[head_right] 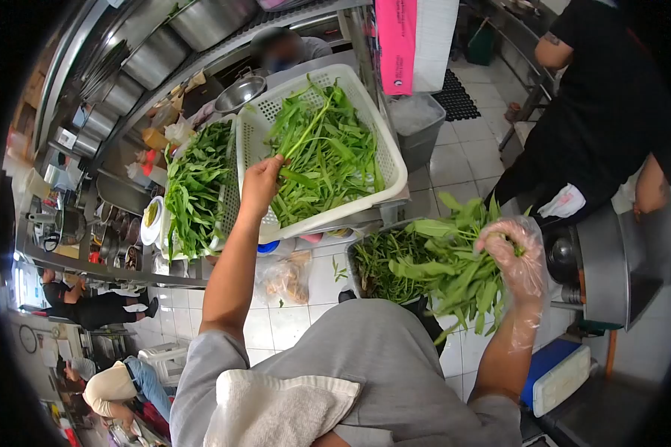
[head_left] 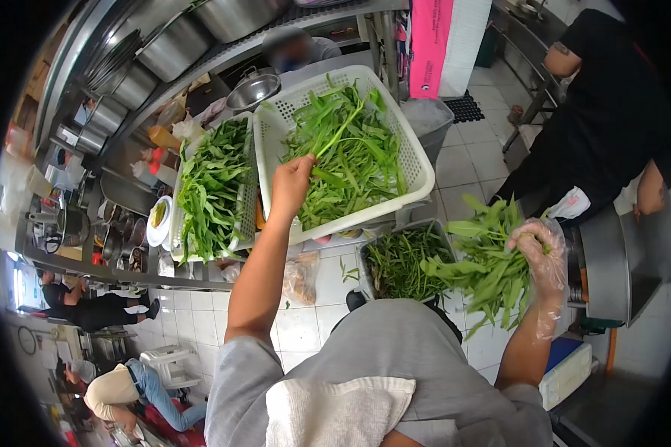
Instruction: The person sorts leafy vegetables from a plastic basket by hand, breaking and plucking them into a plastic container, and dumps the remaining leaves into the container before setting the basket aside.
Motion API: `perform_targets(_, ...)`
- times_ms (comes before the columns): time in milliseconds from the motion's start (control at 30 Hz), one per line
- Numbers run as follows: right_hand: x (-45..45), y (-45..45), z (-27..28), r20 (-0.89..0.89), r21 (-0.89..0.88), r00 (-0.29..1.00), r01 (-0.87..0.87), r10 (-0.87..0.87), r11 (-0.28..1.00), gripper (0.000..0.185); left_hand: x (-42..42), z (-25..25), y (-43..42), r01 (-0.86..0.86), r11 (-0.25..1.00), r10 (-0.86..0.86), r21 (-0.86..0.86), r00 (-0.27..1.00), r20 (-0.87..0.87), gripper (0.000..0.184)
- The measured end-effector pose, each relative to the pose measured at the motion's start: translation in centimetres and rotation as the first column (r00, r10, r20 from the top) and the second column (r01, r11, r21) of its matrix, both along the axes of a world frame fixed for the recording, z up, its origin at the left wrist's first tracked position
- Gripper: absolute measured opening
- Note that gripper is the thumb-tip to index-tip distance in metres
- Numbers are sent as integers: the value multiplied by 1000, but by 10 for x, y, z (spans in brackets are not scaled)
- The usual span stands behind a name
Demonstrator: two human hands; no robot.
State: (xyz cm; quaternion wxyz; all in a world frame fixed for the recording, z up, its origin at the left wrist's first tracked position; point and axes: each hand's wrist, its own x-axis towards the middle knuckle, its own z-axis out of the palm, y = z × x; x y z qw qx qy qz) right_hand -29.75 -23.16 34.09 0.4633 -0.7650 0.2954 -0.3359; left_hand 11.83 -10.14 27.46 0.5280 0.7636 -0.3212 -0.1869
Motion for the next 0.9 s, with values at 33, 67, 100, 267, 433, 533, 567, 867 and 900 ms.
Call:
perform_targets(33, 5, -1, 4, -65, -93, 998, -30, 24, 995, 10, -5, 0, 1, 4, 1000, -4, 0, 1000, -2, 35)
perform_targets(67, 8, -1, 0, -6, 12, 1000, -22, 22, 1000, 12, -11, 2, 2, 2, 999, -5, 34, 997, 73, 34)
perform_targets(100, 13, -1, 3, -9, 12, 1000, -18, 18, 1000, 12, -15, 4, 3, -3, 998, -8, 69, 989, 147, 34)
perform_targets(267, 49, 7, 31, -108, -240, 994, -56, 31, 969, 18, -39, 5, -2, -7, 999, -6, 54, 969, 246, 31)
perform_targets(433, 114, 27, 28, -264, -691, 965, -191, 3, 698, 17, -69, 7, -7, 50, 998, -56, 27, 958, 281, 31)
perform_targets(533, 152, 16, -4, -282, -824, 959, -223, -36, 521, 14, -87, 16, -4, 85, 996, -90, 29, 970, 225, 33)
perform_targets(567, 161, 11, -14, -284, -824, 958, -222, -43, 521, 14, -92, 16, -3, 92, 995, -95, 27, 970, 223, 33)
perform_targets(867, 170, 17, -39, -276, -811, 961, -249, 30, 529, 7, -114, 5, 14, 161, 987, -162, -24, 985, -53, 25)
perform_targets(900, 167, 17, -35, -275, -811, 961, -250, 33, 528, 7, -120, 3, 13, 158, 987, -159, -23, 986, -53, 25)
